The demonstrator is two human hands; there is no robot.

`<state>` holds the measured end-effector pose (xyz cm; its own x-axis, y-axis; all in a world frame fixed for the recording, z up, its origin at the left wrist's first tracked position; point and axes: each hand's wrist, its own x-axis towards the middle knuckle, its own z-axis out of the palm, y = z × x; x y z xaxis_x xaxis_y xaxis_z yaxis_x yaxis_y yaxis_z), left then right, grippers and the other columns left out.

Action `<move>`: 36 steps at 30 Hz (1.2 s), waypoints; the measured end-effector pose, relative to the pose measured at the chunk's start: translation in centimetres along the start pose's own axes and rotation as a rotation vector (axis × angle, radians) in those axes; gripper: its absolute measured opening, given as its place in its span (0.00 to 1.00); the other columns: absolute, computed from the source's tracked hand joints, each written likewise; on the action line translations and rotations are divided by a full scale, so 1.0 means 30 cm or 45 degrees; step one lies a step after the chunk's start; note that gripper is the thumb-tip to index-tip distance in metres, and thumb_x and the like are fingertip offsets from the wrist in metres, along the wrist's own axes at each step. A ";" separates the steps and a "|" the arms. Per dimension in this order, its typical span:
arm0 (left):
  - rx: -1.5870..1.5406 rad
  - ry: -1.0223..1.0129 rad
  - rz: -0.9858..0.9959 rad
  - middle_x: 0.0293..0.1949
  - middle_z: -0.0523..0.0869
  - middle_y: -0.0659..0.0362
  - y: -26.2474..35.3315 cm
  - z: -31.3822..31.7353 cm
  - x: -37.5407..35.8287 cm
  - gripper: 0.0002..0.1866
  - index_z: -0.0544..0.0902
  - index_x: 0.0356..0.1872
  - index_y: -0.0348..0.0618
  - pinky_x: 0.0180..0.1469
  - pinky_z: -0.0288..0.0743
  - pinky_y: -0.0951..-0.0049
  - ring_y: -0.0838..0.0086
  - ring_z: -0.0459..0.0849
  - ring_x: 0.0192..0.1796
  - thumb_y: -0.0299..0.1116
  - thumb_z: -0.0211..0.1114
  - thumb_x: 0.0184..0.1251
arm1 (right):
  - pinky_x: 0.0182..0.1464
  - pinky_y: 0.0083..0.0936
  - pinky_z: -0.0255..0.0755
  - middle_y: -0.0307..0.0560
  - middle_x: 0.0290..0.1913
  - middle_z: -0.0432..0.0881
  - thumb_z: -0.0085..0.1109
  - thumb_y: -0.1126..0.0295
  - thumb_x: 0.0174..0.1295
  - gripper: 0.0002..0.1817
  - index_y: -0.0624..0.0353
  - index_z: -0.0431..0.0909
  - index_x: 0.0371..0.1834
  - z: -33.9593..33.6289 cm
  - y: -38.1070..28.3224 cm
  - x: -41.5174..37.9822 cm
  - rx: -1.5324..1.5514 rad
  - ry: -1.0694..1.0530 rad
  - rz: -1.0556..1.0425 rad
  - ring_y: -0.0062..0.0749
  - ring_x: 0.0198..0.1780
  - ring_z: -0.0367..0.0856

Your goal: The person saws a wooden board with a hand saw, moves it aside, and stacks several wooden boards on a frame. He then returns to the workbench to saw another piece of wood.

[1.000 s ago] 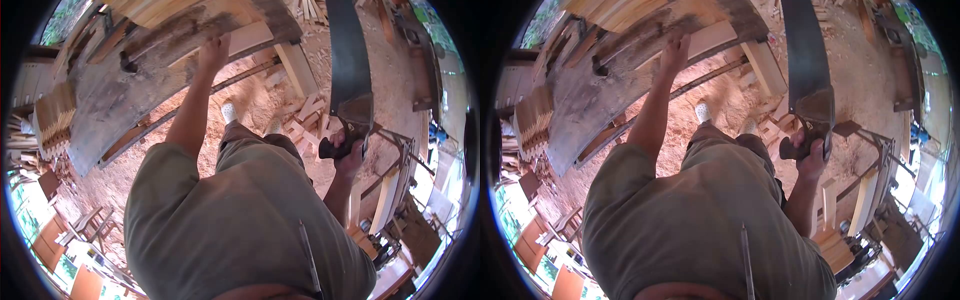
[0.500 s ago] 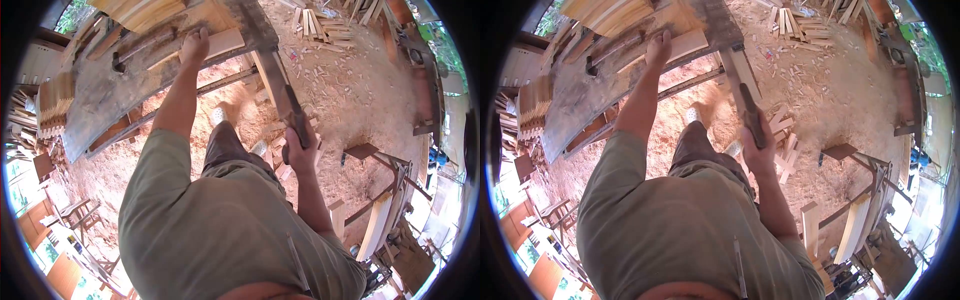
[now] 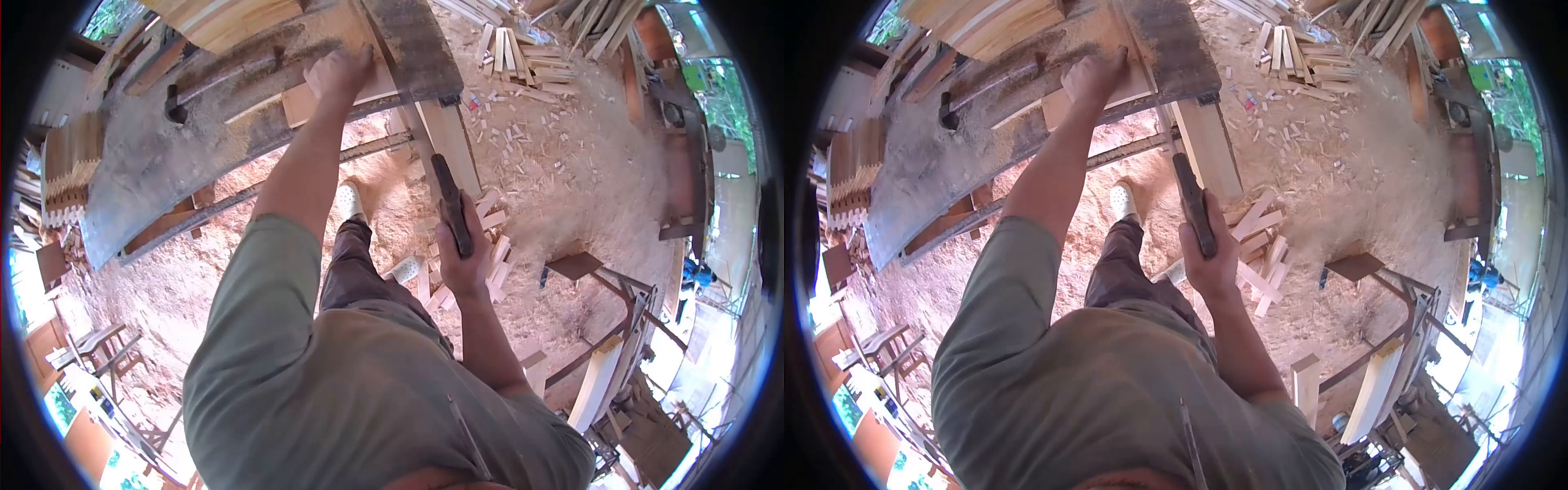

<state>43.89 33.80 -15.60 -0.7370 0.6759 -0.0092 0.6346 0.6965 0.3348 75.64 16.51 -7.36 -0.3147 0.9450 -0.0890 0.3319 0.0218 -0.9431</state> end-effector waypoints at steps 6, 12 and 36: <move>0.029 -0.005 0.060 0.36 0.90 0.47 -0.002 -0.031 -0.019 0.48 0.89 0.33 0.36 0.50 0.79 0.60 0.58 0.89 0.45 0.82 0.56 0.48 | 0.44 0.20 0.76 0.54 0.51 0.84 0.60 0.73 0.64 0.32 0.71 0.63 0.71 -0.014 0.000 -0.008 0.014 0.009 -0.006 0.22 0.43 0.82; 0.057 -0.037 0.046 0.42 0.90 0.49 0.013 -0.058 -0.029 0.48 0.89 0.41 0.39 0.60 0.71 0.66 0.63 0.87 0.51 0.80 0.58 0.45 | 0.41 0.17 0.75 0.51 0.47 0.84 0.60 0.74 0.65 0.31 0.71 0.63 0.71 -0.012 0.030 0.000 0.021 -0.005 -0.084 0.18 0.41 0.81; 0.016 -0.068 0.011 0.38 0.90 0.48 0.010 -0.052 -0.022 0.46 0.89 0.31 0.39 0.52 0.78 0.63 0.61 0.89 0.45 0.82 0.59 0.46 | 0.43 0.21 0.77 0.53 0.48 0.85 0.59 0.73 0.65 0.31 0.70 0.63 0.71 0.023 0.049 0.074 0.061 -0.002 -0.057 0.22 0.42 0.83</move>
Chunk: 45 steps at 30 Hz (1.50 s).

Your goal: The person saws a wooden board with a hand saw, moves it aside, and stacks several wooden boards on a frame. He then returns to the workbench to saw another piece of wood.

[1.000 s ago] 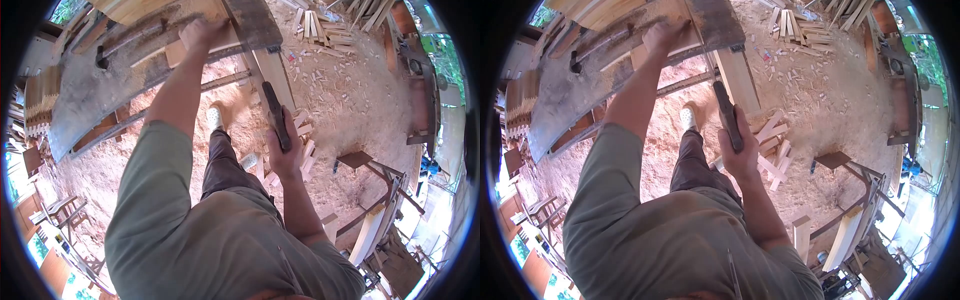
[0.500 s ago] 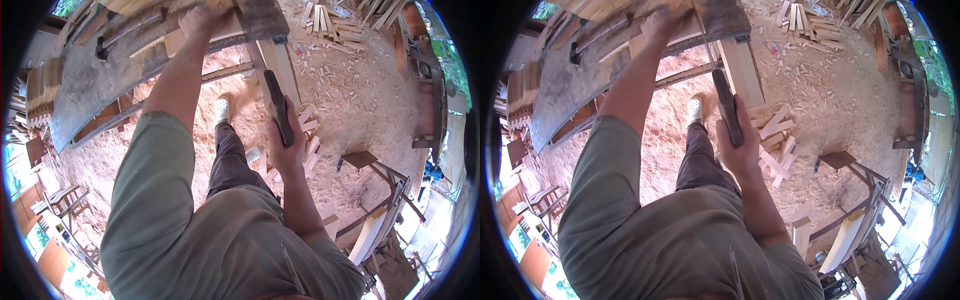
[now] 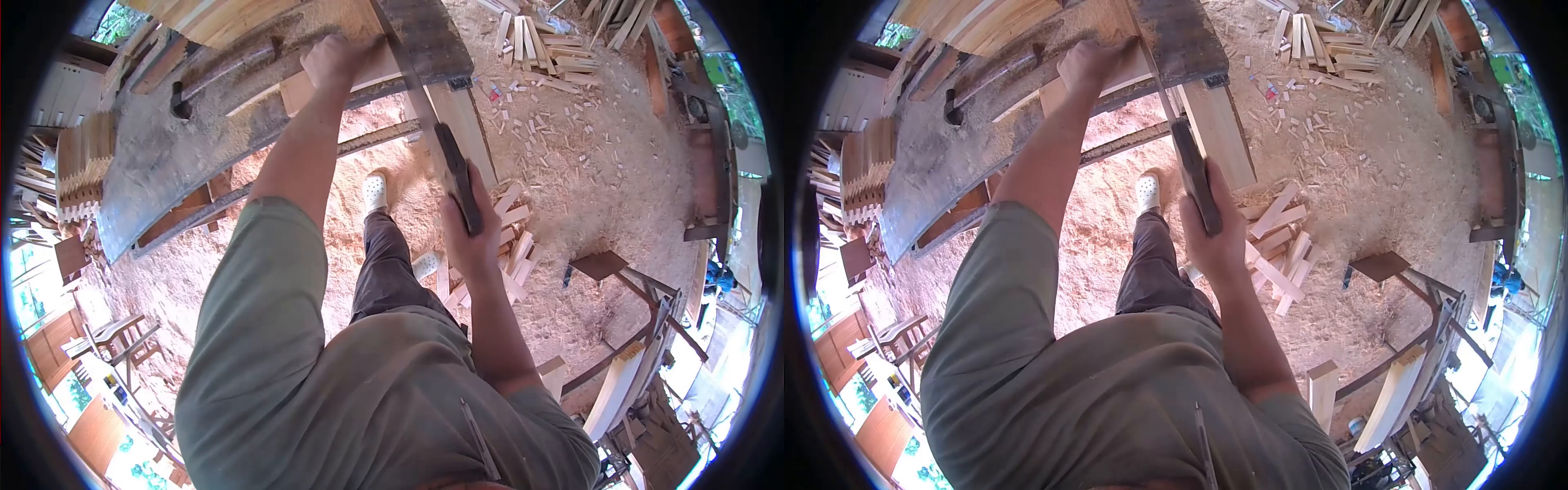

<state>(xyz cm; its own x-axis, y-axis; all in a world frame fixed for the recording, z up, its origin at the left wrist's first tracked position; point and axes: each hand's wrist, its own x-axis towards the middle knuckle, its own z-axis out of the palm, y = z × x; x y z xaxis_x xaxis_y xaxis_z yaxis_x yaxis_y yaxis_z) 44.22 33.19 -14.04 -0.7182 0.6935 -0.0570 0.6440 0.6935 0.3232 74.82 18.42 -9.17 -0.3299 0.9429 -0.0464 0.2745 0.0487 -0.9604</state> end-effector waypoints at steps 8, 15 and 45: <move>-0.033 -0.047 0.014 0.40 0.90 0.49 0.001 -0.002 -0.005 0.45 0.90 0.39 0.39 0.61 0.67 0.67 0.62 0.87 0.49 0.78 0.57 0.49 | 0.45 0.21 0.76 0.51 0.47 0.85 0.59 0.73 0.66 0.31 0.69 0.64 0.71 -0.003 -0.033 0.083 0.020 -0.069 0.072 0.21 0.43 0.83; -0.039 0.013 0.041 0.38 0.90 0.48 0.003 -0.008 -0.012 0.43 0.90 0.34 0.39 0.61 0.66 0.67 0.62 0.86 0.50 0.77 0.58 0.48 | 0.47 0.21 0.76 0.52 0.48 0.86 0.59 0.70 0.67 0.30 0.67 0.64 0.71 -0.010 -0.016 0.044 0.058 -0.033 0.023 0.24 0.45 0.83; -0.073 0.107 0.127 0.31 0.89 0.49 -0.027 0.031 0.004 0.44 0.90 0.27 0.39 0.61 0.66 0.61 0.61 0.88 0.43 0.79 0.60 0.44 | 0.42 0.22 0.77 0.53 0.40 0.86 0.60 0.69 0.65 0.29 0.64 0.67 0.70 0.057 -0.031 0.152 0.021 -0.002 -0.052 0.24 0.39 0.85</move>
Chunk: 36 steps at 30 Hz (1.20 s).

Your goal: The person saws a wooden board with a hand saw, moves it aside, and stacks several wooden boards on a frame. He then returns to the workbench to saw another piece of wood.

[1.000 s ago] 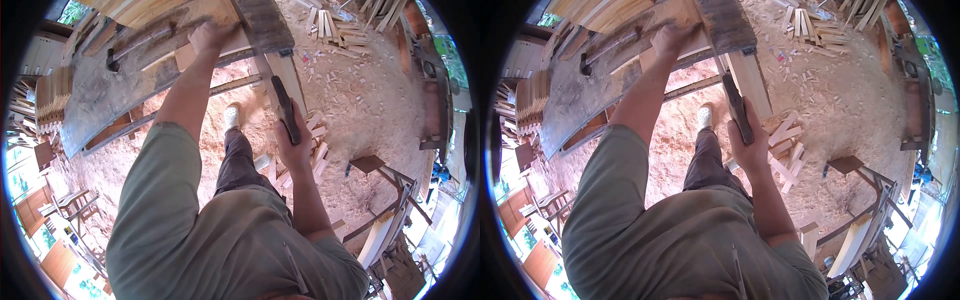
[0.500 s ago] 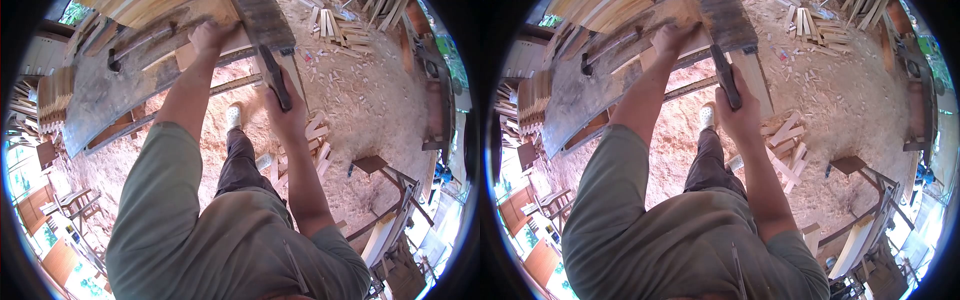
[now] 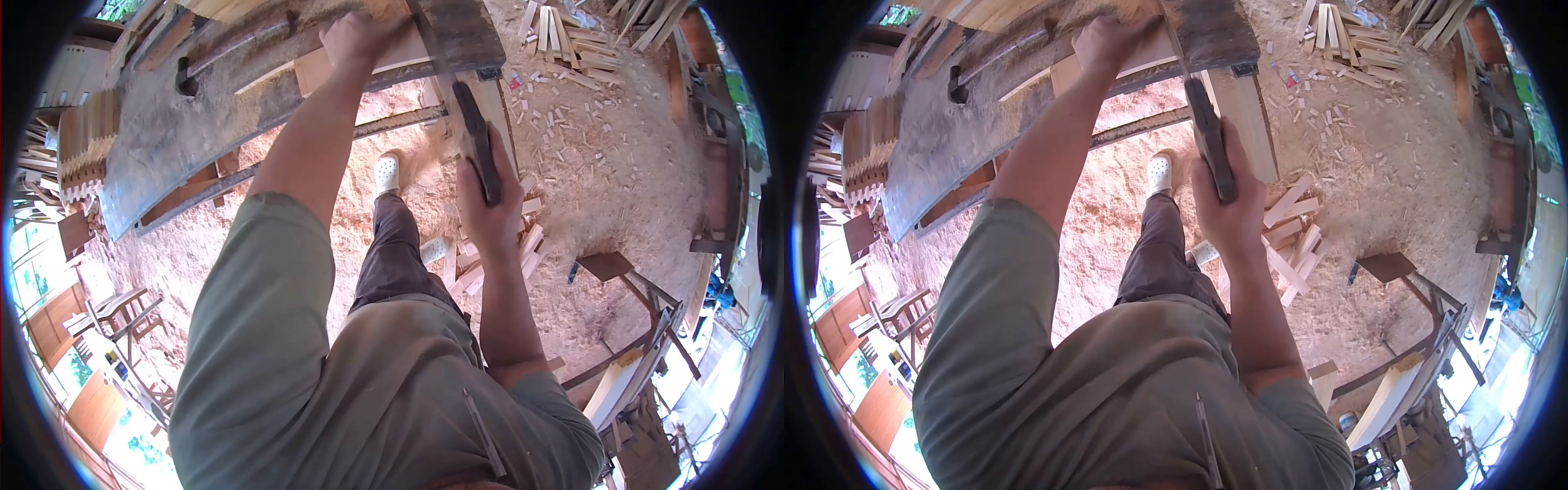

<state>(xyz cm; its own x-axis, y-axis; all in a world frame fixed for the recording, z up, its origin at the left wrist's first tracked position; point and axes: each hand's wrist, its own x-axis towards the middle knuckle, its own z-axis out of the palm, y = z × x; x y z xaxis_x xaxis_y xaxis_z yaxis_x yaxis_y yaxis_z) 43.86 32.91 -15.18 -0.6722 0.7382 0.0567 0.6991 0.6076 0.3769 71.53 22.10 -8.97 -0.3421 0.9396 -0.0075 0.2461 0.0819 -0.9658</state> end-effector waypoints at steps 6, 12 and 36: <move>0.016 -0.018 -0.035 0.31 0.90 0.51 0.019 -0.019 -0.011 0.42 0.90 0.28 0.41 0.61 0.66 0.61 0.62 0.88 0.43 0.79 0.60 0.45 | 0.42 0.22 0.77 0.52 0.41 0.86 0.60 0.71 0.66 0.29 0.63 0.67 0.70 0.034 -0.009 0.101 -0.085 -0.012 -0.048 0.22 0.39 0.84; 0.025 -0.065 -0.044 0.35 0.90 0.51 0.013 -0.008 -0.001 0.42 0.91 0.31 0.42 0.61 0.66 0.63 0.62 0.88 0.45 0.78 0.60 0.46 | 0.40 0.22 0.76 0.49 0.40 0.85 0.59 0.70 0.66 0.28 0.65 0.68 0.69 -0.002 0.004 0.014 -0.038 0.033 -0.046 0.21 0.37 0.82; -0.003 -0.094 -0.077 0.37 0.90 0.50 0.010 -0.004 0.000 0.43 0.90 0.33 0.40 0.62 0.66 0.64 0.62 0.87 0.48 0.78 0.60 0.44 | 0.44 0.23 0.76 0.52 0.42 0.85 0.60 0.70 0.65 0.28 0.62 0.67 0.69 -0.031 0.035 -0.043 0.047 -0.007 0.072 0.23 0.41 0.82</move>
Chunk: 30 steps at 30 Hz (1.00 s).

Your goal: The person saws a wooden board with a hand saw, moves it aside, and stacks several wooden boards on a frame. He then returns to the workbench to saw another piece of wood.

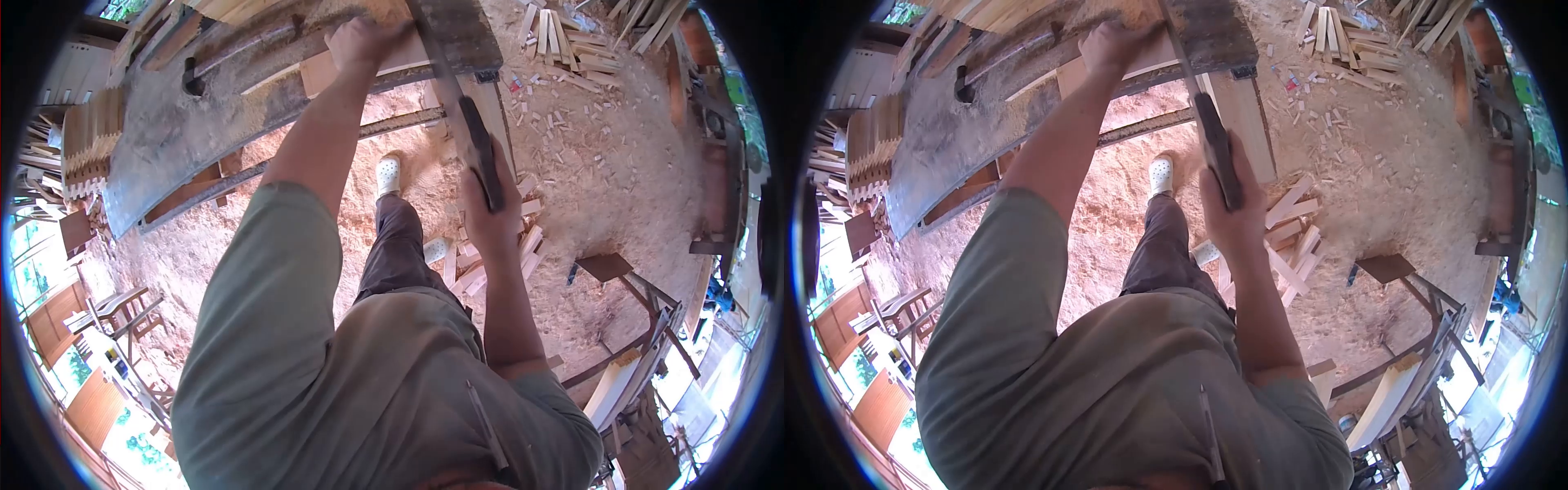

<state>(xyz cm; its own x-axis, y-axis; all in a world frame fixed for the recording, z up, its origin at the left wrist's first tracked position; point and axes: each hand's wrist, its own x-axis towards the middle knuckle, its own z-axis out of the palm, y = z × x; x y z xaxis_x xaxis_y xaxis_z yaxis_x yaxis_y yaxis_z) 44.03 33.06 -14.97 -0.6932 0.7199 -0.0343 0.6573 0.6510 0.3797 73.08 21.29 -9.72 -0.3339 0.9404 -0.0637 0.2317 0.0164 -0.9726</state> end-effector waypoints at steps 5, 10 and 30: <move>-0.026 0.015 0.026 0.36 0.90 0.49 0.004 -0.006 -0.020 0.41 0.90 0.32 0.42 0.61 0.66 0.62 0.61 0.87 0.48 0.77 0.60 0.46 | 0.45 0.24 0.76 0.54 0.44 0.85 0.60 0.70 0.65 0.30 0.64 0.67 0.70 0.047 -0.042 0.122 -0.066 -0.022 -0.100 0.24 0.41 0.83; 0.073 0.018 0.114 0.37 0.90 0.48 -0.001 0.004 -0.014 0.37 0.90 0.32 0.41 0.63 0.65 0.58 0.58 0.86 0.49 0.71 0.56 0.57 | 0.46 0.25 0.77 0.57 0.44 0.85 0.60 0.68 0.64 0.30 0.62 0.68 0.70 0.114 -0.021 0.231 -0.037 0.001 -0.097 0.30 0.44 0.86; 0.149 0.130 0.064 0.43 0.89 0.46 0.031 0.010 0.005 0.22 0.89 0.38 0.45 0.57 0.77 0.57 0.53 0.87 0.50 0.47 0.50 0.65 | 0.48 0.27 0.77 0.59 0.50 0.83 0.58 0.72 0.64 0.32 0.70 0.62 0.71 -0.060 -0.056 -0.089 -0.041 -0.088 0.071 0.33 0.47 0.85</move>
<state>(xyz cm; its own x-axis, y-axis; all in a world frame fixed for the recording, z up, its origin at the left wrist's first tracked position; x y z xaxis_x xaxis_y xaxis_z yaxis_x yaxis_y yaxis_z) 44.63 33.84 -14.90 -0.6808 0.7283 0.0782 0.7179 0.6423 0.2685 75.23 19.35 -7.50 -0.3818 0.9145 -0.1336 0.2808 -0.0229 -0.9595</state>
